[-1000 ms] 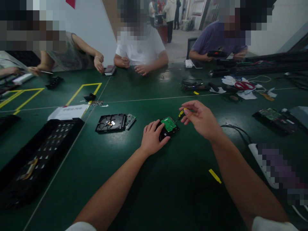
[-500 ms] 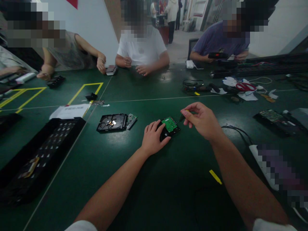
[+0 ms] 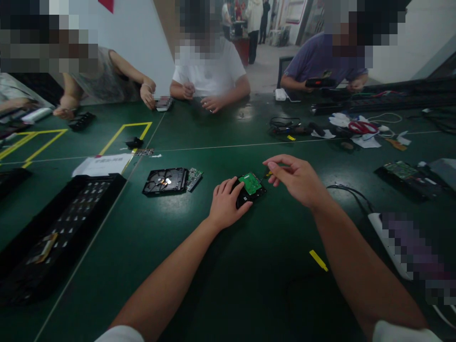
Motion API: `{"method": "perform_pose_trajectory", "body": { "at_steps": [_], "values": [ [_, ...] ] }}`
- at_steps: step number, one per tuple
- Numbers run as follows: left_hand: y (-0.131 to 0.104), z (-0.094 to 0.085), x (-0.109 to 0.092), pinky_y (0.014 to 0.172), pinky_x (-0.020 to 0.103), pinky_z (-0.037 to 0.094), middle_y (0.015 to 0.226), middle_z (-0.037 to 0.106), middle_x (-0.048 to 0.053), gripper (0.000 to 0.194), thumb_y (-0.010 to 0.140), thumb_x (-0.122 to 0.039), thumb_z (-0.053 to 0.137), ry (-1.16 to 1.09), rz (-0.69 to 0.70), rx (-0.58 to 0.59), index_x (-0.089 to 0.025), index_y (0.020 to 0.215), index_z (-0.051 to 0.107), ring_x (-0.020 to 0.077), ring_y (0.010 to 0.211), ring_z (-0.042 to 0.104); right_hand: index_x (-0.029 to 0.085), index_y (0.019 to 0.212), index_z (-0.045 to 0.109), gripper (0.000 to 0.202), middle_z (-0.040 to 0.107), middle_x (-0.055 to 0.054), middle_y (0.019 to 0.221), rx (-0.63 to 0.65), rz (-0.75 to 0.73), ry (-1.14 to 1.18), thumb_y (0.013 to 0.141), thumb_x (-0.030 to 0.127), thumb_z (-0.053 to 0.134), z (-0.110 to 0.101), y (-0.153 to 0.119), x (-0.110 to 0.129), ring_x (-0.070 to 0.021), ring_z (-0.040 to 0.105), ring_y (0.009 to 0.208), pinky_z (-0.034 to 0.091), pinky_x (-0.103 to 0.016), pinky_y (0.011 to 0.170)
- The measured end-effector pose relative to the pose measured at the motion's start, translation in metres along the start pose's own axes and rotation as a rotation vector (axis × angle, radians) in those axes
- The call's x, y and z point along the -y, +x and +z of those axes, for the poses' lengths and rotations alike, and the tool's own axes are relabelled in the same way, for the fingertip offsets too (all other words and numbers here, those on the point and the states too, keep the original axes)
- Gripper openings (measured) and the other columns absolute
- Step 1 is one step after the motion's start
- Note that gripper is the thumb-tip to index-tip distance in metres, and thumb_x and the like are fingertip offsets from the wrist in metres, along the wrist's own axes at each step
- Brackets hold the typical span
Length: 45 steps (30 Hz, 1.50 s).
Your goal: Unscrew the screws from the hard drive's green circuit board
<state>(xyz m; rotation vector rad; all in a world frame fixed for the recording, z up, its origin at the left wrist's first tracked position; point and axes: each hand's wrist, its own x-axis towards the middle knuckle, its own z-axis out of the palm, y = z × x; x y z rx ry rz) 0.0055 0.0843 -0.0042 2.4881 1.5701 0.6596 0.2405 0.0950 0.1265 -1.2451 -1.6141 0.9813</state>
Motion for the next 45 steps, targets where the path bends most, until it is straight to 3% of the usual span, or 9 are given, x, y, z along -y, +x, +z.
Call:
{"method": "perform_pose_trajectory", "body": {
  "at_steps": [8, 13, 17, 20, 27, 33, 39, 45],
  "values": [
    [0.000, -0.001, 0.000, 0.122, 0.059, 0.036, 0.166, 0.046, 0.011, 0.067, 0.096, -0.060, 0.066, 0.001, 0.001, 0.007, -0.029, 0.154, 0.054, 0.0376, 0.151, 0.041, 0.020, 0.108, 0.068, 0.029, 0.074, -0.008, 0.107, -0.026, 0.063, 0.018, 0.093, 0.043, 0.077, -0.001, 0.000, 0.002, -0.0132, 0.066, 0.062, 0.050, -0.029, 0.051],
    [0.000, -0.001, 0.001, 0.122, 0.058, 0.037, 0.165, 0.046, 0.011, 0.068, 0.096, -0.061, 0.065, 0.000, 0.010, 0.003, -0.027, 0.154, 0.054, 0.0371, 0.151, 0.041, 0.020, 0.109, 0.073, 0.022, 0.072, -0.005, 0.092, -0.056, 0.001, -0.041, 0.098, 0.039, 0.069, -0.002, 0.001, -0.001, -0.0152, 0.066, 0.072, 0.054, -0.030, 0.062],
    [0.000, -0.001, 0.001, 0.122, 0.059, 0.037, 0.165, 0.046, 0.011, 0.068, 0.096, -0.061, 0.066, 0.002, 0.005, 0.007, -0.028, 0.154, 0.054, 0.0374, 0.151, 0.041, 0.022, 0.116, 0.075, 0.024, 0.064, 0.000, 0.072, -0.045, -0.003, -0.120, 0.103, 0.035, 0.060, -0.005, 0.002, -0.005, -0.0130, 0.057, 0.060, 0.046, -0.028, 0.056],
    [0.000, -0.001, 0.000, 0.122, 0.058, 0.036, 0.166, 0.046, 0.011, 0.068, 0.096, -0.061, 0.066, 0.005, 0.005, 0.010, -0.028, 0.154, 0.054, 0.0372, 0.151, 0.041, 0.022, 0.120, 0.074, 0.027, 0.063, 0.000, 0.069, -0.017, 0.002, -0.091, 0.105, 0.036, 0.057, -0.006, 0.002, -0.006, -0.0131, 0.057, 0.059, 0.047, -0.029, 0.058],
    [0.000, 0.000, 0.001, 0.122, 0.059, 0.036, 0.165, 0.046, 0.011, 0.068, 0.096, -0.060, 0.066, 0.000, 0.005, 0.006, -0.028, 0.154, 0.054, 0.0377, 0.151, 0.041, 0.024, 0.109, 0.077, 0.024, 0.073, -0.006, 0.102, -0.048, 0.002, -0.111, 0.099, 0.044, 0.067, -0.004, 0.002, -0.008, -0.0142, 0.063, 0.071, 0.051, -0.028, 0.058],
    [0.000, 0.000, 0.001, 0.122, 0.059, 0.037, 0.165, 0.046, 0.011, 0.067, 0.097, -0.060, 0.066, -0.005, 0.014, 0.001, -0.028, 0.154, 0.053, 0.0380, 0.151, 0.041, 0.022, 0.113, 0.066, 0.031, 0.072, -0.009, 0.118, -0.083, 0.042, 0.027, 0.093, 0.042, 0.076, -0.004, 0.003, -0.009, -0.0126, 0.066, 0.066, 0.050, -0.028, 0.053],
    [0.000, 0.000, 0.001, 0.122, 0.060, 0.036, 0.165, 0.046, 0.012, 0.067, 0.097, -0.061, 0.065, -0.005, 0.012, 0.004, -0.027, 0.154, 0.054, 0.0380, 0.151, 0.041, 0.023, 0.111, 0.073, 0.027, 0.074, -0.006, 0.100, -0.089, -0.010, -0.048, 0.096, 0.045, 0.072, -0.004, 0.005, -0.013, -0.0164, 0.066, 0.077, 0.055, -0.031, 0.066],
    [0.000, -0.001, 0.001, 0.122, 0.059, 0.037, 0.165, 0.046, 0.012, 0.067, 0.096, -0.060, 0.066, -0.004, 0.013, 0.006, -0.027, 0.154, 0.054, 0.0373, 0.151, 0.041, 0.024, 0.104, 0.077, 0.026, 0.073, -0.004, 0.090, -0.092, -0.015, -0.091, 0.097, 0.047, 0.071, -0.006, 0.005, -0.012, -0.0145, 0.063, 0.070, 0.051, -0.029, 0.061]
  ]
}}
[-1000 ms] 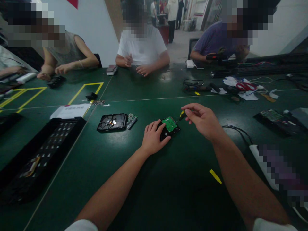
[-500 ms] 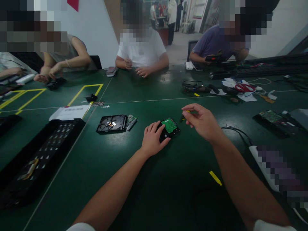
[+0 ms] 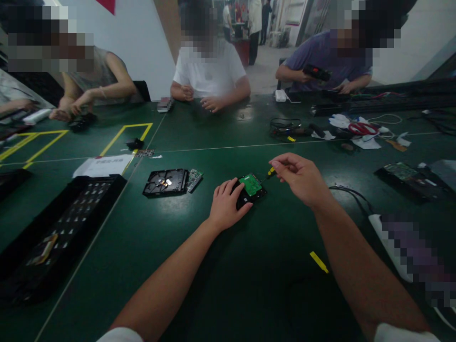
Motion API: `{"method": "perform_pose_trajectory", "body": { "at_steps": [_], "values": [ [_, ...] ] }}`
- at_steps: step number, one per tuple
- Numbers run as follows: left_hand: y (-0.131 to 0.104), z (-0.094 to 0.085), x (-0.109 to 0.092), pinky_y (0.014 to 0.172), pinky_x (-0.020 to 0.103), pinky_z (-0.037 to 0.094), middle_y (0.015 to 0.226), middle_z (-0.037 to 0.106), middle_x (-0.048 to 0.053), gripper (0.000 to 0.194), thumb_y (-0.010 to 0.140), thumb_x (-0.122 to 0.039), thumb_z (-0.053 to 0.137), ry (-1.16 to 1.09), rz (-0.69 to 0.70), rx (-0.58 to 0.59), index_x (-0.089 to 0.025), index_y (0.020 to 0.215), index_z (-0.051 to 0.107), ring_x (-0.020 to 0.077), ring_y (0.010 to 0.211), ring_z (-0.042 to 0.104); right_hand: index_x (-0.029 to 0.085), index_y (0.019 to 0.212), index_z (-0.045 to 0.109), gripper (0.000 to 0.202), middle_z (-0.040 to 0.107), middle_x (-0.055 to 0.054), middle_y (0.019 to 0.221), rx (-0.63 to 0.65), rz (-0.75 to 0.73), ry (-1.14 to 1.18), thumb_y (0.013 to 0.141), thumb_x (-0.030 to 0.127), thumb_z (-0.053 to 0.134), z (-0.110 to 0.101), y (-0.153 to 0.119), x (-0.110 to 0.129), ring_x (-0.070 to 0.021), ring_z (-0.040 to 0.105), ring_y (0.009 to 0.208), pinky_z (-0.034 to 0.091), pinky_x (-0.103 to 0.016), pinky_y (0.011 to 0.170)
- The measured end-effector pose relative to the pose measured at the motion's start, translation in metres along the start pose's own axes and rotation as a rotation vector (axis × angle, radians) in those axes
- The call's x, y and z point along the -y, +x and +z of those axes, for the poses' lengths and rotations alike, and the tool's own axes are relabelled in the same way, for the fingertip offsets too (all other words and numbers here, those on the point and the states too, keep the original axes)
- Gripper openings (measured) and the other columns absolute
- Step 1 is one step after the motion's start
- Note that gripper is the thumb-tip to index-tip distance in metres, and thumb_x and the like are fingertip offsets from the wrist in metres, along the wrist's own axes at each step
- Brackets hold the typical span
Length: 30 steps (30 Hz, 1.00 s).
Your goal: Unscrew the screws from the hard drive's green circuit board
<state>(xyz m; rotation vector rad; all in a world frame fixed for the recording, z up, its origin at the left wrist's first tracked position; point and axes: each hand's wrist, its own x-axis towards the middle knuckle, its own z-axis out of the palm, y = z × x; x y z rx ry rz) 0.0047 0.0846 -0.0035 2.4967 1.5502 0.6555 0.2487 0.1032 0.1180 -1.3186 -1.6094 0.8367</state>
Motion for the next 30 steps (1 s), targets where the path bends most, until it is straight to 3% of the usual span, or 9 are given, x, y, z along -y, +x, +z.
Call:
{"method": "perform_pose_trajectory", "body": {
  "at_steps": [5, 10, 14, 17, 24, 30],
  "values": [
    [0.0004, 0.0006, 0.0002, 0.121, 0.059, 0.037, 0.165, 0.047, 0.012, 0.068, 0.096, -0.060, 0.066, 0.005, 0.004, -0.003, -0.027, 0.154, 0.054, 0.0371, 0.150, 0.041, 0.020, 0.107, 0.069, 0.031, 0.074, -0.007, 0.103, -0.009, 0.086, 0.089, 0.091, 0.046, 0.078, 0.0018, -0.0022, 0.0046, -0.0112, 0.062, 0.060, 0.046, -0.027, 0.049],
    [0.0001, 0.0006, -0.0002, 0.121, 0.059, 0.037, 0.165, 0.047, 0.012, 0.067, 0.096, -0.060, 0.066, 0.005, -0.001, -0.002, -0.027, 0.154, 0.054, 0.0371, 0.150, 0.041, 0.021, 0.107, 0.073, 0.024, 0.072, -0.005, 0.093, 0.024, 0.009, 0.082, 0.095, 0.041, 0.073, 0.0029, -0.0030, 0.0056, -0.0148, 0.066, 0.070, 0.051, -0.028, 0.058],
    [-0.0003, 0.0007, -0.0002, 0.122, 0.059, 0.036, 0.165, 0.046, 0.012, 0.068, 0.096, -0.060, 0.066, 0.008, -0.003, -0.004, -0.027, 0.154, 0.054, 0.0370, 0.151, 0.041, 0.022, 0.114, 0.074, 0.024, 0.066, 0.000, 0.075, 0.046, 0.008, 0.062, 0.100, 0.039, 0.066, 0.0036, -0.0031, 0.0049, -0.0134, 0.060, 0.062, 0.047, -0.028, 0.055],
    [-0.0002, 0.0010, 0.0003, 0.122, 0.059, 0.036, 0.165, 0.046, 0.011, 0.068, 0.096, -0.061, 0.066, 0.009, -0.004, -0.004, -0.028, 0.154, 0.054, 0.0368, 0.151, 0.040, 0.022, 0.119, 0.074, 0.027, 0.068, 0.000, 0.073, 0.051, 0.011, 0.078, 0.101, 0.040, 0.064, 0.0045, -0.0028, 0.0048, -0.0139, 0.062, 0.061, 0.052, -0.030, 0.061],
    [0.0000, 0.0007, 0.0005, 0.121, 0.060, 0.036, 0.165, 0.046, 0.012, 0.067, 0.096, -0.060, 0.066, -0.007, -0.007, 0.003, -0.029, 0.154, 0.053, 0.0382, 0.151, 0.041, 0.024, 0.110, 0.078, 0.031, 0.075, -0.005, 0.096, 0.033, 0.006, 0.050, 0.098, 0.052, 0.069, 0.0035, -0.0033, 0.0057, -0.0158, 0.067, 0.072, 0.054, -0.029, 0.059],
    [0.0005, 0.0014, 0.0000, 0.121, 0.060, 0.036, 0.165, 0.046, 0.011, 0.069, 0.095, -0.060, 0.067, -0.005, -0.010, 0.007, -0.029, 0.155, 0.053, 0.0381, 0.151, 0.041, 0.021, 0.108, 0.068, 0.032, 0.074, -0.009, 0.114, 0.051, 0.059, 0.181, 0.094, 0.050, 0.074, 0.0051, -0.0032, 0.0074, -0.0143, 0.070, 0.066, 0.054, -0.029, 0.052]
  ]
}}
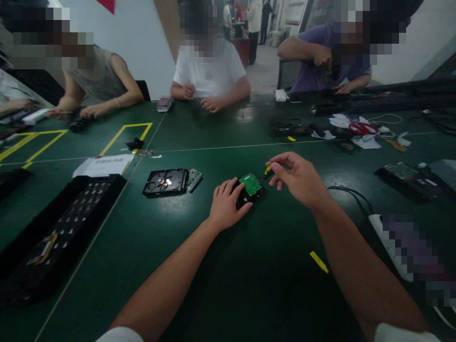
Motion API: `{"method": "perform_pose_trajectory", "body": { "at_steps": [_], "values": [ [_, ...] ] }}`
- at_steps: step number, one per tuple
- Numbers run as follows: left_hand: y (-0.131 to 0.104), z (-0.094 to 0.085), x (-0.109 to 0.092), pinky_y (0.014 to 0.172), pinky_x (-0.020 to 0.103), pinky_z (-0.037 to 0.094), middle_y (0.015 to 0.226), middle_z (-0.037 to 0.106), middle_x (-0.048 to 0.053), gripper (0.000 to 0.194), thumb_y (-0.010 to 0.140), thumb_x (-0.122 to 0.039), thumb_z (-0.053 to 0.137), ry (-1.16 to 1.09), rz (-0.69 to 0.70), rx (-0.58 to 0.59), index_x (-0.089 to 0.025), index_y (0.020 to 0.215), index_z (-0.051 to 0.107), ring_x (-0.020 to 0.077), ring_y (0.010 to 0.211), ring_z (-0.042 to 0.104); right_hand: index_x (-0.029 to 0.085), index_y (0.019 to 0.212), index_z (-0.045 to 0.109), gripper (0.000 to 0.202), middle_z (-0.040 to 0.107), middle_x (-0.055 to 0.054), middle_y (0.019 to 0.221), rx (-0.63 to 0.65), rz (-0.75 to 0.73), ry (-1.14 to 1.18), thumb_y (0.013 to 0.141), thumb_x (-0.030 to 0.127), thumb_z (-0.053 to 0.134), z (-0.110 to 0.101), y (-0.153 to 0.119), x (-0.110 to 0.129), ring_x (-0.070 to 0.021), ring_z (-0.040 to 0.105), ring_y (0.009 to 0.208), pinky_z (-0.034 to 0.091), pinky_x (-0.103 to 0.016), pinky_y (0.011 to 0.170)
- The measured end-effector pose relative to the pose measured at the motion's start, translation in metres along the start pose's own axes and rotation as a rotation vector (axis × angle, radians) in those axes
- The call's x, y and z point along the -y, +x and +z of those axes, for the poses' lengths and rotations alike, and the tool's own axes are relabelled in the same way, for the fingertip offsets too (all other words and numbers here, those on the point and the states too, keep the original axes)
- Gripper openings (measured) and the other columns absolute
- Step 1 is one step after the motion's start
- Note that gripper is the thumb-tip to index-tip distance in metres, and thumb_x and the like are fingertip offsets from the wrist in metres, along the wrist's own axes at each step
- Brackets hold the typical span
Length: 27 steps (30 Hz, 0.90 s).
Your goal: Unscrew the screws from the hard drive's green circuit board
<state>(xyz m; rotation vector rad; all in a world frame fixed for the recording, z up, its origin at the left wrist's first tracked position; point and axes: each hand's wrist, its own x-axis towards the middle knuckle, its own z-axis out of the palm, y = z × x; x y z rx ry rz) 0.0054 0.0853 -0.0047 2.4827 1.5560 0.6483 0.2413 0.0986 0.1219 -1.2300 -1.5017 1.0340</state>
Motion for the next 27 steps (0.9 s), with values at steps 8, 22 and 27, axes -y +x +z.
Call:
{"method": "perform_pose_trajectory", "body": {
  "at_steps": [8, 22, 27],
  "values": [
    [-0.0005, -0.0014, 0.0002, 0.122, 0.060, 0.036, 0.165, 0.046, 0.012, 0.067, 0.096, -0.060, 0.066, -0.001, 0.003, -0.002, -0.028, 0.154, 0.054, 0.0379, 0.151, 0.041, 0.023, 0.108, 0.073, 0.031, 0.073, -0.004, 0.095, 0.032, -0.037, -0.051, 0.097, 0.053, 0.070, 0.0020, 0.0002, 0.0004, -0.0165, 0.069, 0.075, 0.058, -0.033, 0.067],
    [0.0000, -0.0008, 0.0003, 0.122, 0.061, 0.036, 0.165, 0.046, 0.011, 0.067, 0.096, -0.061, 0.066, -0.001, -0.003, -0.004, -0.028, 0.154, 0.054, 0.0382, 0.151, 0.041, 0.023, 0.113, 0.074, 0.027, 0.075, -0.006, 0.101, 0.003, -0.060, -0.126, 0.103, 0.044, 0.062, -0.0022, 0.0016, -0.0027, -0.0153, 0.067, 0.074, 0.056, -0.032, 0.066],
    [-0.0001, -0.0011, -0.0005, 0.122, 0.060, 0.036, 0.165, 0.046, 0.012, 0.067, 0.096, -0.061, 0.065, 0.002, 0.005, -0.004, -0.028, 0.154, 0.054, 0.0377, 0.151, 0.041, 0.025, 0.118, 0.074, 0.027, 0.075, -0.007, 0.116, 0.011, -0.082, -0.170, 0.105, 0.040, 0.056, -0.0028, 0.0012, -0.0028, -0.0144, 0.066, 0.075, 0.053, -0.031, 0.062]
  ]
}}
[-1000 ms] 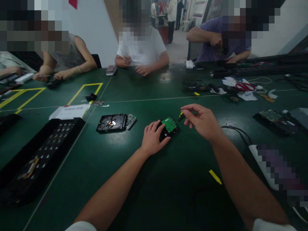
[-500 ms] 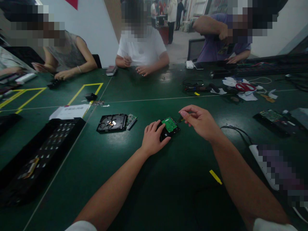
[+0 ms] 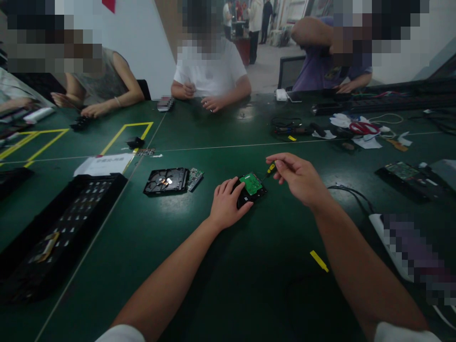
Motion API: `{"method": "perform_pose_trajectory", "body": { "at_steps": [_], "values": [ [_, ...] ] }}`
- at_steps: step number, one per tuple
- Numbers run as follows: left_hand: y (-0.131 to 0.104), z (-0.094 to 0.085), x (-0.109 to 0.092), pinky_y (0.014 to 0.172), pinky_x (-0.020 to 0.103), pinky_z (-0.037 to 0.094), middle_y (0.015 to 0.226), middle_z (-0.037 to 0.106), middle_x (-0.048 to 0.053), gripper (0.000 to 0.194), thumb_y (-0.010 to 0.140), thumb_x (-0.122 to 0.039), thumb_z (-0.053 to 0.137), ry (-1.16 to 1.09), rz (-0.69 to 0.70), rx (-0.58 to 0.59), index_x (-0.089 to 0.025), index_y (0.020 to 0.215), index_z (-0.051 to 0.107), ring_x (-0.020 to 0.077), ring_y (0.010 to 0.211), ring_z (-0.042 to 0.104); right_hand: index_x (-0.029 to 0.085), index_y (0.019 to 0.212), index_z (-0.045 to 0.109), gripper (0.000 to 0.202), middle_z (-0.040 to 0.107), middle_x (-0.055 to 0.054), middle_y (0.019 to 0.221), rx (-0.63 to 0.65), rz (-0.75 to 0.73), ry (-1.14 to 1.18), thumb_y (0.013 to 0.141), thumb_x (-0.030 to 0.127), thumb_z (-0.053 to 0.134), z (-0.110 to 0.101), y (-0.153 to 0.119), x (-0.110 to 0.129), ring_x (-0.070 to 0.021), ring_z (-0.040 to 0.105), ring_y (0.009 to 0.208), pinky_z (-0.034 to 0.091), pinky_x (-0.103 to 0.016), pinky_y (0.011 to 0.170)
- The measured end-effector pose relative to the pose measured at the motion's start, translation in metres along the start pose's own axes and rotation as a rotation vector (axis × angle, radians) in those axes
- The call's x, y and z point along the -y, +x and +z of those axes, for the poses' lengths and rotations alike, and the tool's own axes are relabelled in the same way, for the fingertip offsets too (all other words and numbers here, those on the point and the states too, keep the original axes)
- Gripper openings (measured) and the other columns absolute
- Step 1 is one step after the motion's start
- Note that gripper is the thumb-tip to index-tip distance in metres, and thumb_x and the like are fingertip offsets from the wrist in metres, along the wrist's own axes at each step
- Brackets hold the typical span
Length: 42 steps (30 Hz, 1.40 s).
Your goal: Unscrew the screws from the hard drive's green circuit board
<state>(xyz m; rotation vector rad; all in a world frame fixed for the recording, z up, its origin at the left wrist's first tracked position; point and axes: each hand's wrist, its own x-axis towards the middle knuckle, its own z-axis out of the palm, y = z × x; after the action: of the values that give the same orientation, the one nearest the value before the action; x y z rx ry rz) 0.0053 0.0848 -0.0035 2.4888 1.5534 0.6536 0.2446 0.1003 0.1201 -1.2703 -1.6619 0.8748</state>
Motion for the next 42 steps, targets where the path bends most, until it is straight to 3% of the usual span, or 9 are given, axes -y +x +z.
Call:
{"method": "perform_pose_trajectory", "body": {
  "at_steps": [5, 10, 15, 21, 25, 30, 36, 42],
  "values": [
    [0.000, 0.000, 0.000, 0.121, 0.060, 0.037, 0.165, 0.046, 0.011, 0.068, 0.095, -0.060, 0.067, -0.005, -0.004, 0.001, -0.029, 0.154, 0.054, 0.0382, 0.151, 0.041, 0.025, 0.120, 0.065, 0.031, 0.070, -0.009, 0.126, -0.023, 0.050, 0.157, 0.103, 0.051, 0.060, 0.004, 0.002, -0.007, -0.0130, 0.069, 0.072, 0.054, -0.029, 0.059],
    [0.000, 0.001, 0.000, 0.122, 0.060, 0.037, 0.165, 0.046, 0.011, 0.069, 0.095, -0.060, 0.067, -0.005, -0.003, 0.002, -0.029, 0.155, 0.053, 0.0381, 0.151, 0.041, 0.024, 0.111, 0.064, 0.039, 0.072, -0.007, 0.114, -0.062, 0.063, 0.166, 0.098, 0.061, 0.064, 0.007, 0.004, -0.014, -0.0139, 0.068, 0.074, 0.056, -0.029, 0.062],
    [0.000, 0.000, 0.000, 0.122, 0.060, 0.037, 0.165, 0.046, 0.011, 0.068, 0.096, -0.061, 0.066, 0.003, -0.003, 0.001, -0.028, 0.154, 0.054, 0.0379, 0.151, 0.041, 0.026, 0.111, 0.072, 0.029, 0.070, -0.002, 0.090, 0.011, 0.042, 0.073, 0.097, 0.051, 0.071, 0.003, 0.001, -0.006, -0.0154, 0.068, 0.072, 0.053, -0.029, 0.059],
    [0.000, -0.001, 0.000, 0.121, 0.060, 0.037, 0.165, 0.047, 0.012, 0.068, 0.096, -0.061, 0.066, -0.003, 0.001, 0.003, -0.028, 0.154, 0.054, 0.0378, 0.150, 0.041, 0.024, 0.117, 0.065, 0.038, 0.071, -0.008, 0.120, -0.006, 0.079, 0.199, 0.093, 0.052, 0.075, 0.004, 0.001, -0.003, -0.0151, 0.074, 0.073, 0.057, -0.029, 0.058],
    [0.000, -0.001, 0.000, 0.122, 0.060, 0.037, 0.165, 0.046, 0.011, 0.068, 0.096, -0.061, 0.066, -0.002, -0.004, 0.005, -0.029, 0.154, 0.053, 0.0380, 0.151, 0.041, 0.023, 0.112, 0.069, 0.034, 0.074, -0.007, 0.112, -0.021, 0.065, 0.166, 0.097, 0.053, 0.070, 0.005, 0.002, -0.004, -0.0157, 0.073, 0.076, 0.059, -0.032, 0.067],
    [0.000, -0.001, 0.000, 0.122, 0.059, 0.036, 0.165, 0.046, 0.012, 0.067, 0.097, -0.060, 0.065, 0.000, 0.005, 0.001, -0.027, 0.154, 0.054, 0.0373, 0.151, 0.041, 0.025, 0.112, 0.077, 0.031, 0.074, -0.004, 0.093, 0.004, 0.045, 0.042, 0.100, 0.052, 0.066, 0.002, 0.001, -0.003, -0.0146, 0.066, 0.072, 0.052, -0.029, 0.059],
    [0.000, 0.000, 0.001, 0.121, 0.059, 0.036, 0.165, 0.046, 0.012, 0.069, 0.096, -0.062, 0.066, -0.003, 0.005, -0.005, -0.028, 0.154, 0.054, 0.0378, 0.150, 0.041, 0.022, 0.113, 0.068, 0.031, 0.074, -0.008, 0.112, -0.040, 0.078, 0.169, 0.095, 0.046, 0.074, 0.003, 0.002, -0.005, -0.0146, 0.070, 0.069, 0.048, -0.027, 0.050],
    [0.000, 0.000, 0.001, 0.122, 0.060, 0.036, 0.165, 0.046, 0.012, 0.068, 0.097, -0.061, 0.065, 0.008, 0.003, -0.003, -0.028, 0.154, 0.054, 0.0381, 0.151, 0.041, 0.023, 0.116, 0.076, 0.022, 0.070, -0.003, 0.093, -0.005, 0.013, 0.039, 0.101, 0.036, 0.065, 0.000, 0.000, -0.001, -0.0137, 0.063, 0.072, 0.050, -0.028, 0.061]
  ]
}}
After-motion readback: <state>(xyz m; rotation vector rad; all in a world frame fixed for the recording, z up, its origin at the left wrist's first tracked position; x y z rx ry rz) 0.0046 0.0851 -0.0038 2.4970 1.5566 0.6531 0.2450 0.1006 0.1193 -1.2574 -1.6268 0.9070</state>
